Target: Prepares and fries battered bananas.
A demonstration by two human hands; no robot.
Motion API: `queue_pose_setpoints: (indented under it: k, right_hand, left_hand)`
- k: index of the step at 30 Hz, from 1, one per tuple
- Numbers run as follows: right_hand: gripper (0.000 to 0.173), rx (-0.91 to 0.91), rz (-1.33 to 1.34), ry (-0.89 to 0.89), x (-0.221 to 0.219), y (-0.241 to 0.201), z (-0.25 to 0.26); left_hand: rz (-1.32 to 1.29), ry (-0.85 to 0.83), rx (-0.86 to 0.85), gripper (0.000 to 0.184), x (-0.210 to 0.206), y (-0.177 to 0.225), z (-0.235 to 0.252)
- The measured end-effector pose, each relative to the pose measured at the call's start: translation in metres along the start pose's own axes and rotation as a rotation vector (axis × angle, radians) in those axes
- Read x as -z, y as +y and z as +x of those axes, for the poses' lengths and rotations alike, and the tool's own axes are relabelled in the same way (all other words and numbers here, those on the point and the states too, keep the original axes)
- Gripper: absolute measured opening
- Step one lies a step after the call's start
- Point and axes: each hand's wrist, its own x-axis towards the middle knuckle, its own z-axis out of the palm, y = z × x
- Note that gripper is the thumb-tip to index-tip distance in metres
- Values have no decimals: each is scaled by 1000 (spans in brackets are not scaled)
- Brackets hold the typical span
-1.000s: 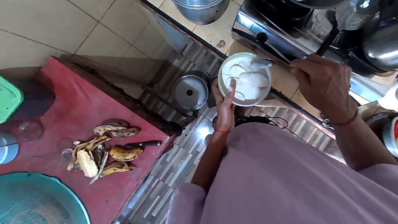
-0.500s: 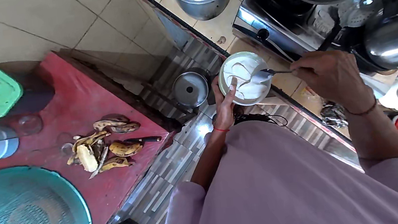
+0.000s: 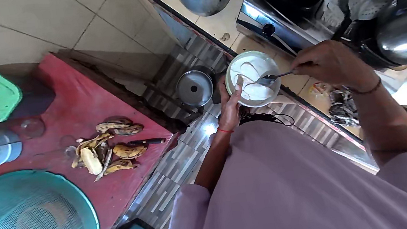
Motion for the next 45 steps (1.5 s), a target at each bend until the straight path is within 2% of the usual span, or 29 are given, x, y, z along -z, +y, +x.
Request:
queue_pose_setpoints:
  k: [4,11,16,21,24,28,31,33,36,40,43,45]
  right_hand:
    - [16,-42,46,-72,-3,3,6]
    - [17,51,66,94,-3,8,-5]
    - [15,58,63,75,-21,7,1]
    - [17,133,-75,97,-24,0,4]
    - [17,41,8,-32,-20,5,8]
    - [13,-149,298,-214,-14,20,21]
    - [13,-257,437,-274,-13,23,26]
    - [15,-283,500,-257,-17,30,25]
    - [16,-295,580,-142,-20,35,19]
    - [15,-266,467,29,-23,33,11]
    - [13,-265,406,42,-20,22,6]
    - [13,-253,477,54,-19,25,2]
  left_hand:
    - [1,12,34,73,-1,2,1]
    - [-18,33,6,72,-1,4,2]
    - [-9,34,19,72,-2,6,2]
    - [-76,53,45,69,-5,3,10]
    - [-116,34,35,72,-3,-4,17]
    - [-32,5,88,68,-2,4,3]
    - [-17,-9,92,69,0,5,1]
    - [-17,-8,80,69,1,3,2]
    - [-38,-8,69,68,3,0,5]
    - [-25,9,80,69,2,1,6]
    - [-15,-4,77,71,1,0,8]
    - [-34,-8,84,72,-2,2,11]
